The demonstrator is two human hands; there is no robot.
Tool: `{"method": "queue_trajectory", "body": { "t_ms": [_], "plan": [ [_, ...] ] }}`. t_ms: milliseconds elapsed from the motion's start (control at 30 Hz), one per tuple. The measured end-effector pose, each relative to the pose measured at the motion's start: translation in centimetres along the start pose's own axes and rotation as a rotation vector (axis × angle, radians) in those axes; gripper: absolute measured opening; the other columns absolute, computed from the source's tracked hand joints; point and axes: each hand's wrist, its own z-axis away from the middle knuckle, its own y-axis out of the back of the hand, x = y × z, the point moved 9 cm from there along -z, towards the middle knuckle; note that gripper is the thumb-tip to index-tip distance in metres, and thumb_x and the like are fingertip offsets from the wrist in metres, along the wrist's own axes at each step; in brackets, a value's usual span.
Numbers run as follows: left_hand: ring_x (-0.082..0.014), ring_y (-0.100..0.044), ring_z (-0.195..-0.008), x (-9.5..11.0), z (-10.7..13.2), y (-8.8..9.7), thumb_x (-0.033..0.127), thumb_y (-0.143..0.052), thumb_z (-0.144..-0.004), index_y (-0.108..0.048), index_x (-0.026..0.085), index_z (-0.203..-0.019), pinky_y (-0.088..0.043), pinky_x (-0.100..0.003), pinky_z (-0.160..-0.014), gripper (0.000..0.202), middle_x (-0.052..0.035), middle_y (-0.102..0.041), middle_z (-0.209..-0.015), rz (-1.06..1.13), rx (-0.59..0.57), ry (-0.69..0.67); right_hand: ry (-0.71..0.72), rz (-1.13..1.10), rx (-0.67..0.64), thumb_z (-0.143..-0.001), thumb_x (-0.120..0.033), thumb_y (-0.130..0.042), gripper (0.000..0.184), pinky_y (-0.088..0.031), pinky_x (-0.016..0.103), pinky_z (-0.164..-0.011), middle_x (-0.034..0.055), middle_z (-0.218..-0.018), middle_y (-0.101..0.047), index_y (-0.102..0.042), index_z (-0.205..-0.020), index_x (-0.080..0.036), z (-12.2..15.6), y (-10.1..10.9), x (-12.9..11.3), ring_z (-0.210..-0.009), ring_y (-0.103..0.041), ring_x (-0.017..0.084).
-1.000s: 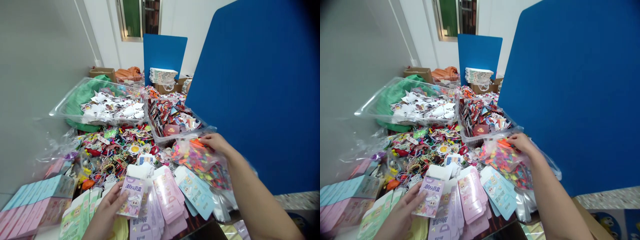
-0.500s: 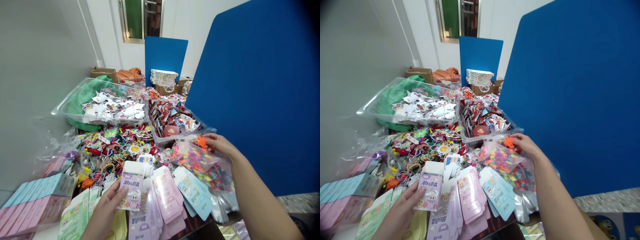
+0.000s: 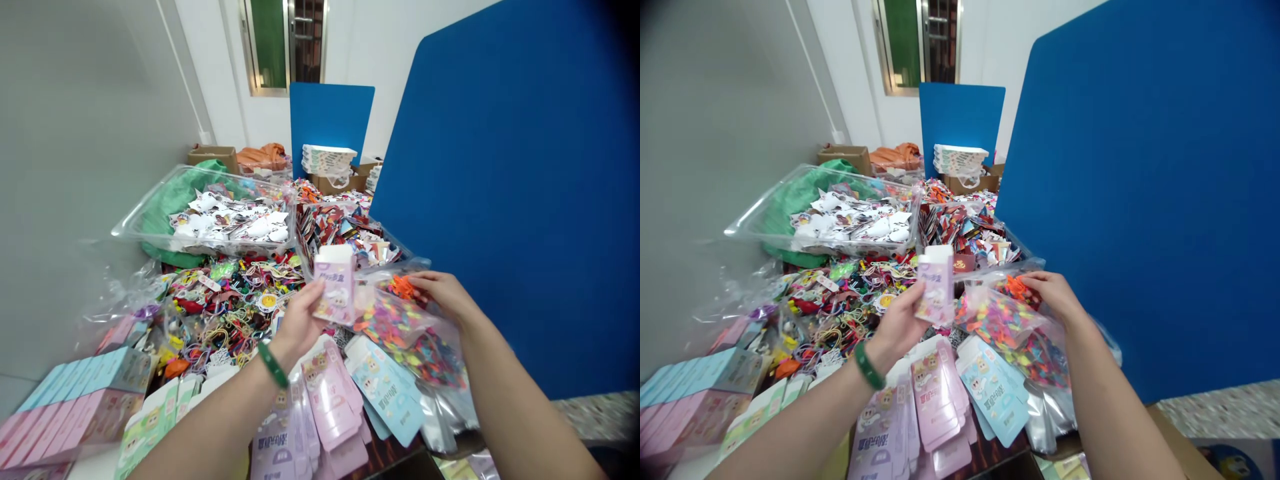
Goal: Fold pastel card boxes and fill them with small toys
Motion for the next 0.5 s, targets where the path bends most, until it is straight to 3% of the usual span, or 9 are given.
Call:
{"method": "queue_trajectory", "body": {
  "t_ms": [133, 233, 367, 500],
  "plan": [
    [-0.0199, -0.071, -0.080, -5.4, -6.1, -4.9, 0.020, -0.065, -0.081, -0.068, 0.012, -0.095, -0.055, -0.036, -0.084, 0.017, -0.0073, -0.075, -0.084, 0.073, -0.076, 0.064, 0.030, -0.067, -0.018, -0.054, -0.039, -0.079, 0.034, -0.030, 0.023, -0.038, -0.0005, -0.045, -0.057, -0.066, -0.075, -0.015, 0.5, -0.7, -0.7, -0.037, -0.040, 0.008],
    [-0.0208, -0.071, -0.081, -8.3, -9.2, -6.8, 0.018, -0.065, -0.079, -0.068, 0.011, -0.093, -0.054, -0.036, -0.086, 0.016, -0.0080, -0.074, -0.082, 0.077, -0.092, 0.038, 0.050, -0.120, -0.041, -0.053, -0.037, -0.077, 0.033, -0.028, 0.022, -0.037, -0.0022, -0.044, -0.055, -0.066, -0.074, -0.015, 0.8, -1.3, -1.2, -0.035, -0.039, 0.007],
    [-0.0208, -0.071, -0.082, -10.4, -11.6, -7.2, 0.016, -0.065, -0.078, -0.066, 0.010, -0.093, -0.054, -0.036, -0.087, 0.016, -0.0086, -0.074, -0.083, 0.073, -0.076, 0.024, 0.062, -0.170, -0.028, -0.052, -0.031, -0.075, 0.028, -0.024, 0.021, -0.035, -0.0019, -0.043, -0.055, -0.067, -0.073, -0.014, 0.5, -1.7, -1.2, -0.033, -0.036, 0.007],
    [-0.0177, -0.070, -0.075, -10.9, -12.6, -6.3, 0.018, -0.067, -0.078, -0.066, 0.010, -0.091, -0.055, -0.033, -0.083, 0.015, -0.0076, -0.074, -0.082, 0.053, -0.023, 0.005, 0.086, -0.247, 0.070, -0.056, -0.034, -0.075, 0.026, -0.024, 0.020, -0.034, -0.0029, -0.040, -0.053, -0.061, -0.068, -0.016, -0.3, -0.6, -0.7, -0.032, -0.038, 0.007]
  ]
}}
